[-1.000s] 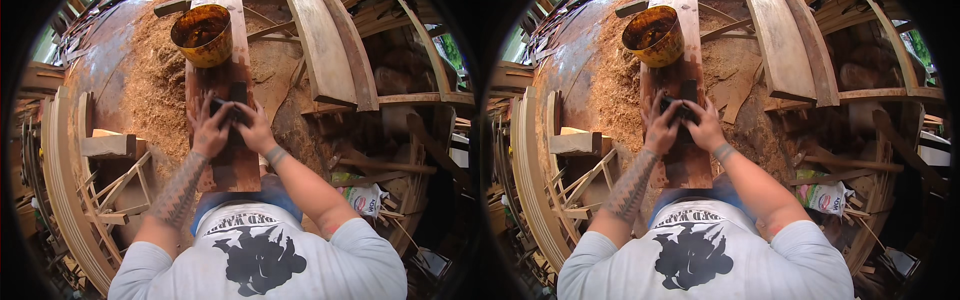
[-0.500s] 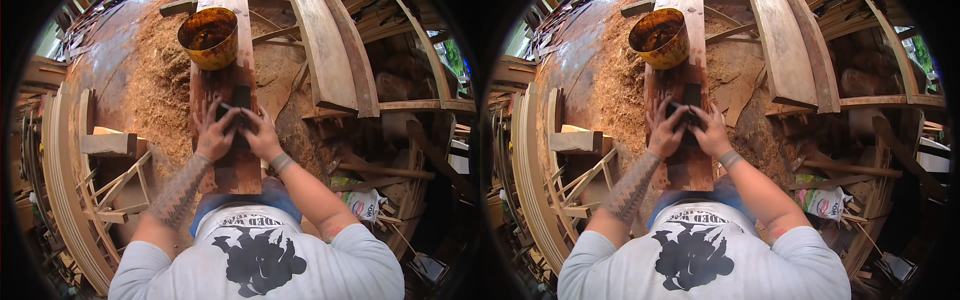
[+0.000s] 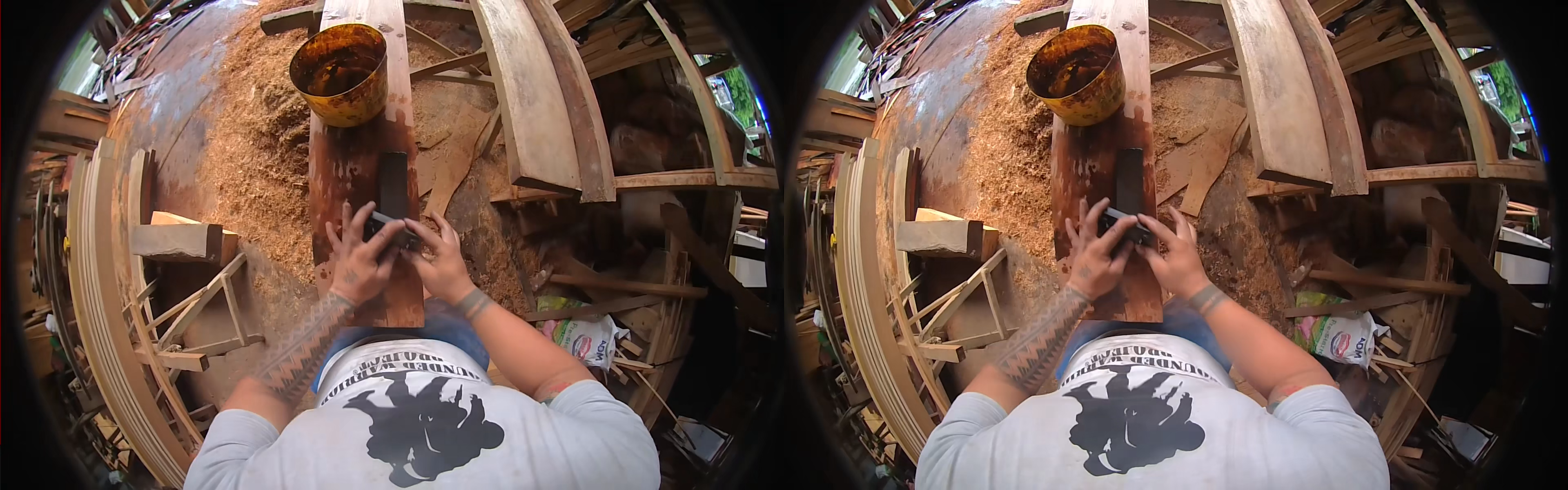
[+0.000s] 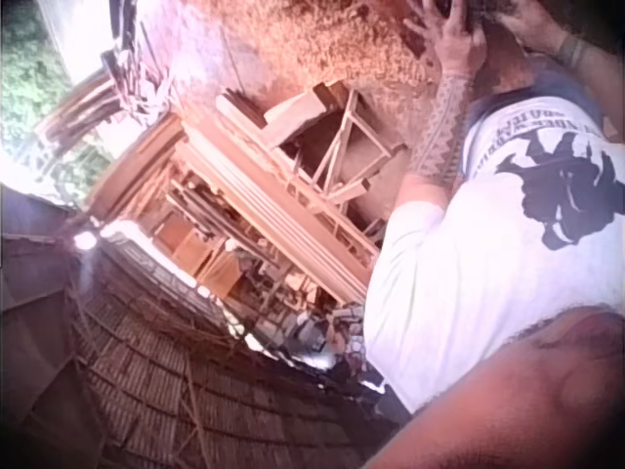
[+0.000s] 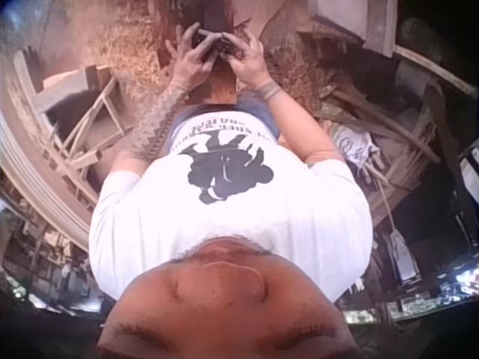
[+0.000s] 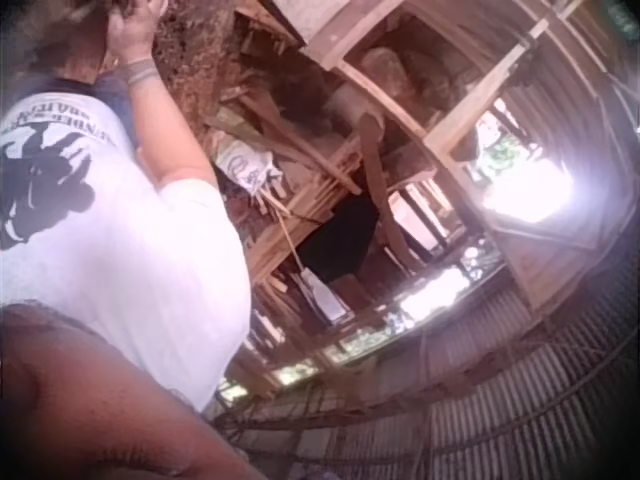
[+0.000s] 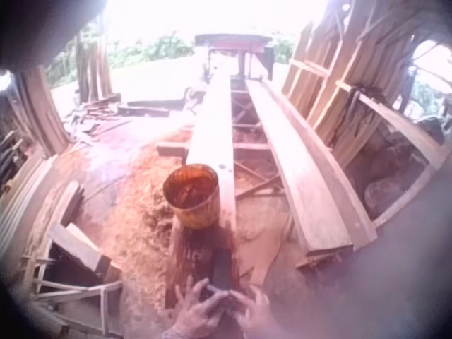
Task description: The person sharpens a metal blade by hand using a flat whetstone placed on a wooden beam, checking the edge of the blade between several rounds of sharpening.
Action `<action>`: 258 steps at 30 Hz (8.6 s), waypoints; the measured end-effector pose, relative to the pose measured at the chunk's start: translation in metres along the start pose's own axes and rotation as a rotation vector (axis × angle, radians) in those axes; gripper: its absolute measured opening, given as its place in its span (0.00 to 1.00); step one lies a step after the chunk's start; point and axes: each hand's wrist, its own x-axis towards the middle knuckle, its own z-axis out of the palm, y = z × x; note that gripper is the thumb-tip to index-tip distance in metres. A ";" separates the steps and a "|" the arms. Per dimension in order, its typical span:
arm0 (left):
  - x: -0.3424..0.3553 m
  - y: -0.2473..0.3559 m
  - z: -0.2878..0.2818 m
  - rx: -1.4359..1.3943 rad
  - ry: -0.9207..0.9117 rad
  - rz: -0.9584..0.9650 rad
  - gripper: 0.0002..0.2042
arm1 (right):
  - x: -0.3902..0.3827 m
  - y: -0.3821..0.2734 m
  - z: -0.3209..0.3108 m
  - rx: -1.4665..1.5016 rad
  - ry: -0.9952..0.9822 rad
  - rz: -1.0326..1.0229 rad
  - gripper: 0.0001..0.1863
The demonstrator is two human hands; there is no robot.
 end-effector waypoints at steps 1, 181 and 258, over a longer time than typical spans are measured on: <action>0.002 -0.002 0.000 0.001 0.001 -0.002 0.25 | -0.006 0.001 -0.002 -0.010 -0.028 0.024 0.33; 0.015 0.128 -0.155 -1.301 -0.075 -0.348 0.58 | 0.003 -0.162 -0.099 1.558 -0.675 0.423 0.25; 0.012 0.127 -0.144 -1.212 -0.055 -0.375 0.62 | 0.001 -0.160 -0.080 1.451 -0.636 0.399 0.25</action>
